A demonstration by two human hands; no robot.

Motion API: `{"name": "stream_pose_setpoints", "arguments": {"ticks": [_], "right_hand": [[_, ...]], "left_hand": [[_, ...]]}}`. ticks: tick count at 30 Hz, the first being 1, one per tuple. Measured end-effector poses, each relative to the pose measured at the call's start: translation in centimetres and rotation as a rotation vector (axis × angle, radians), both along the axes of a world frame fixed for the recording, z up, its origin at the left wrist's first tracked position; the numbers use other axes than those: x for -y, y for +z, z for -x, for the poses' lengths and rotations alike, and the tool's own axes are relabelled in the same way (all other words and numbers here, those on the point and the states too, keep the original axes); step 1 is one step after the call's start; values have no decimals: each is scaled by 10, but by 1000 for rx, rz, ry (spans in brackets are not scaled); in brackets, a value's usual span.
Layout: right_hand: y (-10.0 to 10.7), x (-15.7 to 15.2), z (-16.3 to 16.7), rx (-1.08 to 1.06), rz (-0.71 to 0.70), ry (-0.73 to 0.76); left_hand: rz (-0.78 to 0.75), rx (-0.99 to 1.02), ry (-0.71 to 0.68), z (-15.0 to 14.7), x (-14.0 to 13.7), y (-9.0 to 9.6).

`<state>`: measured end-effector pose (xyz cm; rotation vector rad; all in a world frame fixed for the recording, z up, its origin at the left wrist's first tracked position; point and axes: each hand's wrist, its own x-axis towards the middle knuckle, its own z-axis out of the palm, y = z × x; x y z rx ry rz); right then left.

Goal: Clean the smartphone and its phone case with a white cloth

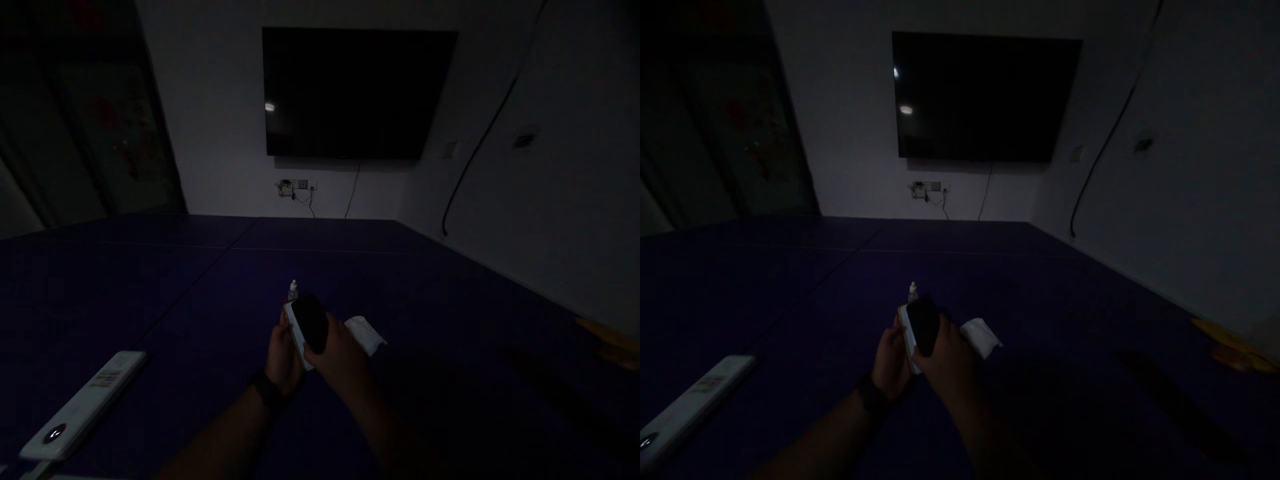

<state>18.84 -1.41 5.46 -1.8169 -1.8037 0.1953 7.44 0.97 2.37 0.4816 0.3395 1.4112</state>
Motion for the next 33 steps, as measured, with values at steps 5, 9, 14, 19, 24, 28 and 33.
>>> {"name": "stream_pose_setpoints", "arguments": {"ticks": [5, 9, 14, 19, 24, 28, 33], "right_hand": [[0, 6, 16, 199, -29, -15], [-4, 12, 26, 246, -125, 19], [-7, 13, 27, 215, -228, 60], [-18, 8, 27, 1, -249, 54], [-29, 1, 26, -221, -248, 113], [-25, -13, 12, -526, -230, 112], [-20, -26, -4, -914, -147, 106]], "left_hand": [[28, 24, 10, -1, -3, -4], [50, 18, 51, 0, -4, -7], [86, -18, 97, 2, -1, -7], [81, -73, 140, 0, 3, -3], [45, -154, 174, 0, 5, 0], [3, -220, 122, -1, 8, 3], [-57, -301, 50, -5, 13, 1]]}}
